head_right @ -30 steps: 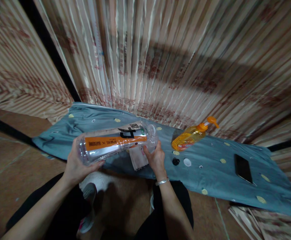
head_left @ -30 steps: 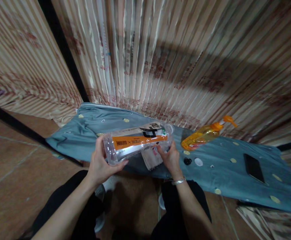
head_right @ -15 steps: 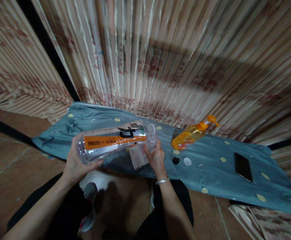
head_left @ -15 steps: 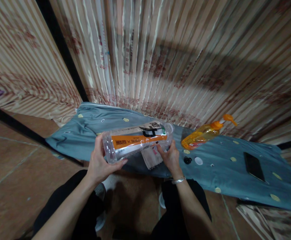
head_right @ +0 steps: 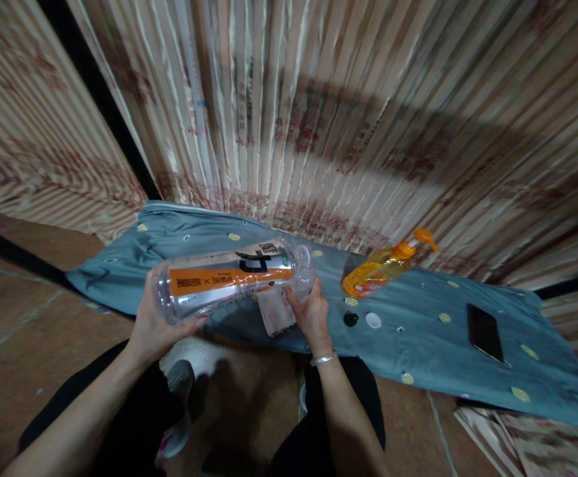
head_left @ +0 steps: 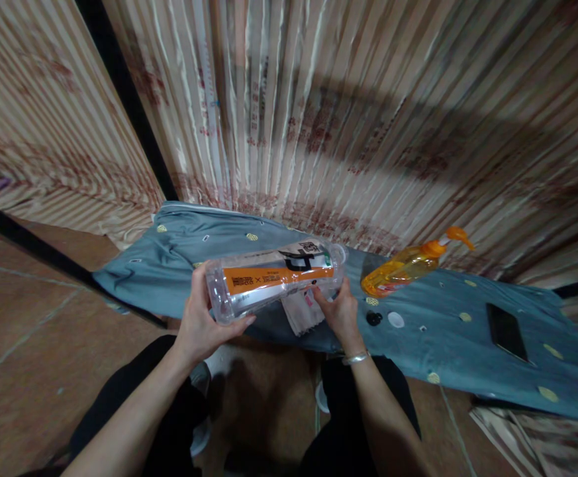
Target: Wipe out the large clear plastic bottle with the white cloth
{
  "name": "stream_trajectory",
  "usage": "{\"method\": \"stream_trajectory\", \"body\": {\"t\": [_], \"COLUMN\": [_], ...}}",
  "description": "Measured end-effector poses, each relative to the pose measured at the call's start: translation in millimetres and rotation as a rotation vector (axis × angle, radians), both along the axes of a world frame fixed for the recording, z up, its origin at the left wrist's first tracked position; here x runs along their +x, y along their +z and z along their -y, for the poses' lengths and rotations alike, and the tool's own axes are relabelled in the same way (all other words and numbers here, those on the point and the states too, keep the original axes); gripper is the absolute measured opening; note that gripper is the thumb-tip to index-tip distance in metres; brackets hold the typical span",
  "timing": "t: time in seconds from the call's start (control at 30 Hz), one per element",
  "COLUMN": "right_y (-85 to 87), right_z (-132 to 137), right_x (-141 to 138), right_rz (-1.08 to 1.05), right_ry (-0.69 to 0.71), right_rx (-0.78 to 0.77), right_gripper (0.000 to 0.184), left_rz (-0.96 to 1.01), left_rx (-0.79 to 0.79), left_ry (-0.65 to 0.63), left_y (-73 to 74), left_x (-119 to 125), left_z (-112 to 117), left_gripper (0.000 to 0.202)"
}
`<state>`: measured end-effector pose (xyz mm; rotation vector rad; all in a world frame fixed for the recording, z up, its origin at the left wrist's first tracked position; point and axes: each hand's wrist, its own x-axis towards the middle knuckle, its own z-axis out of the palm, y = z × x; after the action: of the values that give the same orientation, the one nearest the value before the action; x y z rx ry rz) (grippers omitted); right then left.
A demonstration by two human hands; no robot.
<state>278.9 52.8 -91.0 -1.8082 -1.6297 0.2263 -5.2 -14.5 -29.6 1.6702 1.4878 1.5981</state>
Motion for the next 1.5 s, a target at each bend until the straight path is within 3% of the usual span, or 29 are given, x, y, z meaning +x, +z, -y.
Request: {"method": "stream_trajectory", "body": {"t": [1.17,1.5], "right_y": [4.2,-0.9], "right_z": [0.3,-1.3], "right_x": [-3.3,-2.4], "right_rz": [-0.038,-0.057], "right_ry": [-0.017,-0.006], "right_rx": [-0.028,0.016], "right_gripper": [0.050,0.058], "left_rz": [-0.086,-0.052], "left_rx": [0.089,0.021], "left_ry": [0.012,0.033], "left_y": [-8.0,-9.0], "left_x": [0.4,0.3], "left_z": [-2.9,-1.9], "left_gripper": [0.094,0.103]}}
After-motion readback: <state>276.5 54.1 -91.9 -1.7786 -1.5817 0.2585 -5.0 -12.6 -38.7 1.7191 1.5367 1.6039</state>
